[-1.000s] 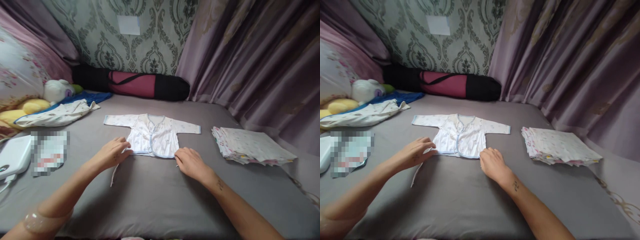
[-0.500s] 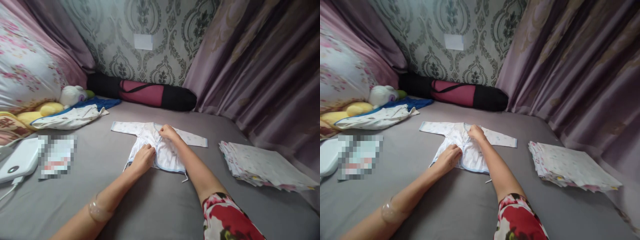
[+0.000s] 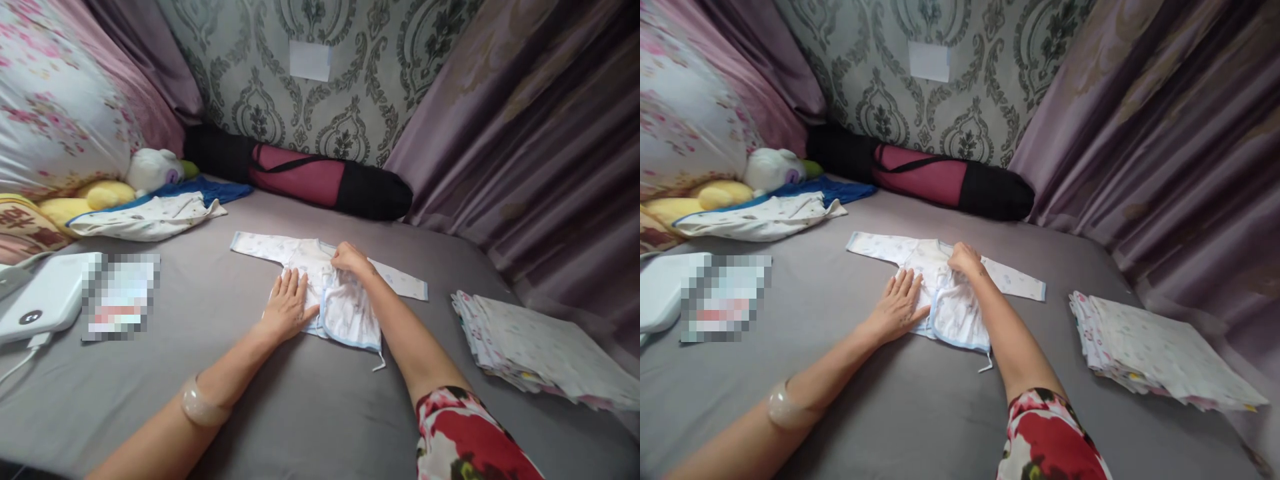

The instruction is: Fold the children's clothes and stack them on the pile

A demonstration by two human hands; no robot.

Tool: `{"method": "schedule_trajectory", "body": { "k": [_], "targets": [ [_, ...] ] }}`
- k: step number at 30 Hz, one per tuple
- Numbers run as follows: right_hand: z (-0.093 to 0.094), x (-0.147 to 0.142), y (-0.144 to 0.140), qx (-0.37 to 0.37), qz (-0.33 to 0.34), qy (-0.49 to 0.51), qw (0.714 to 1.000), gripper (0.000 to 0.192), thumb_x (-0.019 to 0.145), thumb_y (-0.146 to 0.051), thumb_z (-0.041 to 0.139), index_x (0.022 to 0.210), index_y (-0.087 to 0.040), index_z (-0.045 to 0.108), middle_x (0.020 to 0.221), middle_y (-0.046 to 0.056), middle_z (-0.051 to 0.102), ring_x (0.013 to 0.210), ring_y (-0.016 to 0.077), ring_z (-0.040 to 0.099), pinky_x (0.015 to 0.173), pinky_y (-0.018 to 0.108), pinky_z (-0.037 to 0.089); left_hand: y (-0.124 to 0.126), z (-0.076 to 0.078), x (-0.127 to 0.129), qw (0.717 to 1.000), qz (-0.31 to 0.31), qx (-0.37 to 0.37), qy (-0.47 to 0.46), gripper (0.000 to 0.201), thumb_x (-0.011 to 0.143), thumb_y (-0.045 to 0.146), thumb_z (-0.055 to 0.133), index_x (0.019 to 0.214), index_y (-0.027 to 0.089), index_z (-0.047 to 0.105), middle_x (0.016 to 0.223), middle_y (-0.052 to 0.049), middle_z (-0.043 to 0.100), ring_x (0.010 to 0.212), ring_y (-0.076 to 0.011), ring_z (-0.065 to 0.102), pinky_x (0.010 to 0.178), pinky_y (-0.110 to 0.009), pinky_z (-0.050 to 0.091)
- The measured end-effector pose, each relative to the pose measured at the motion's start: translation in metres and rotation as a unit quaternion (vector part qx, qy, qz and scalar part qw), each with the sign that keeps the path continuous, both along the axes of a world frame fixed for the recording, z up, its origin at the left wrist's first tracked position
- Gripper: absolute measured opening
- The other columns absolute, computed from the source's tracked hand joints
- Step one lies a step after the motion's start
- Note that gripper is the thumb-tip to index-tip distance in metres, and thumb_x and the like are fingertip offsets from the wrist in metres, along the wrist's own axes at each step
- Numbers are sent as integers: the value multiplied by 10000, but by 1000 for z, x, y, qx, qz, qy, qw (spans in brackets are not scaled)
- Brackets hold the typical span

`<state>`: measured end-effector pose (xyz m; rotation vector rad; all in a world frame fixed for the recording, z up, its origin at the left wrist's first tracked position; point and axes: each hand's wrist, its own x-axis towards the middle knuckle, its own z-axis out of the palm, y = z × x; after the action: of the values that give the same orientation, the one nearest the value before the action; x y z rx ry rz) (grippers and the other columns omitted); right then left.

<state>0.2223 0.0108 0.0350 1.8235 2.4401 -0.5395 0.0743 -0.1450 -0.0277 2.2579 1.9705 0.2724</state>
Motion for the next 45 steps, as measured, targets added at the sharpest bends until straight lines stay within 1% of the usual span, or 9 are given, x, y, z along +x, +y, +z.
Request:
{"method": "schedule_trajectory", "body": {
  "k": [3, 11, 15, 18, 24, 29, 35, 41, 45],
  "targets": [
    [4, 2, -4, 19, -34, -45, 998, 221, 714, -150, 623, 896, -176, 747, 898, 147, 722, 928, 282, 673, 718, 301, 476, -2, 6, -1, 1000, -7, -13, -6, 749, 899, 575, 454, 1479, 114, 344, 1562, -230, 236, 1458, -395, 125, 1152, -555, 150],
    [1, 23, 2, 32, 42, 4, 999, 195, 841, -199, 551, 904, -204, 734, 948, 61, 730, 924, 188, 645, 750, 224, 429, -2, 10, -6, 999, -15, -29, -39, 656, 890, 493, 514, 1431, 141, 399, 1554, -226, 258, 1451, -400, 161, 1132, -557, 172],
    [3, 37, 3, 43, 128, 70, 988, 223, 859, -160, 515, 953, -182, 716, 984, 46, 722, 914, 167, 638, 787, 219, 421, -4, 22, -1, 994, 36, 57, -82, 353, 934, 285, 447, 1243, 136, 531, 1412, -199, 454, 1321, -317, 406, 1060, -471, 301],
    [-1, 41, 1, 21, 166, 77, 983, 192, 855, -163, 552, 986, -171, 693, 1013, 49, 708, 920, 158, 628, 807, 221, 422, -8, 30, 7, 986, 41, 104, -127, 261, 968, 337, 419, 1058, 182, 609, 1151, -121, 607, 1097, -264, 530, 946, -416, 362],
    [-13, 45, 1, 44, 210, 15, 977, 287, 784, -72, 533, 1026, -177, 646, 1062, 66, 665, 965, 177, 586, 842, 253, 417, -10, 29, 22, 981, 16, 36, -188, 386, 873, 546, 567, 748, 192, 657, 920, -75, 631, 976, -260, 540, 873, -406, 356],
    [-11, 46, 1, 29, 197, -1, 980, 380, 729, -101, 572, 1093, -197, 626, 1078, 55, 660, 942, 180, 592, 794, 241, 429, -6, 26, 25, 975, 34, -18, -217, 306, 832, 463, 635, 698, 190, 659, 883, -67, 645, 954, -268, 555, 847, -405, 376],
    [-2, 45, 1, 28, 186, -15, 982, 216, 690, -125, 614, 887, -180, 686, 1002, 60, 681, 903, 177, 607, 745, 214, 422, -6, 22, 23, 975, 39, 3, -218, 167, 805, 348, 652, 751, 190, 643, 871, -55, 643, 932, -250, 567, 835, -386, 397],
    [7, 49, 5, -56, 142, 95, 984, 143, 684, -179, 586, 810, -175, 655, 745, -11, 660, 670, 125, 578, 577, 190, 391, -8, 27, 24, 977, 55, -3, -204, 161, 817, 314, 605, 719, 192, 642, 864, -65, 641, 944, -263, 569, 847, -405, 401],
    [2, 49, 7, -98, 96, 198, 970, 159, 681, -165, 552, 819, -168, 630, 619, -41, 596, 586, 107, 542, 546, 186, 390, -9, 29, 24, 979, 65, -8, -191, 160, 803, 301, 592, 702, 193, 655, 874, -68, 639, 957, -267, 564, 846, -404, 406]
  ]
}}
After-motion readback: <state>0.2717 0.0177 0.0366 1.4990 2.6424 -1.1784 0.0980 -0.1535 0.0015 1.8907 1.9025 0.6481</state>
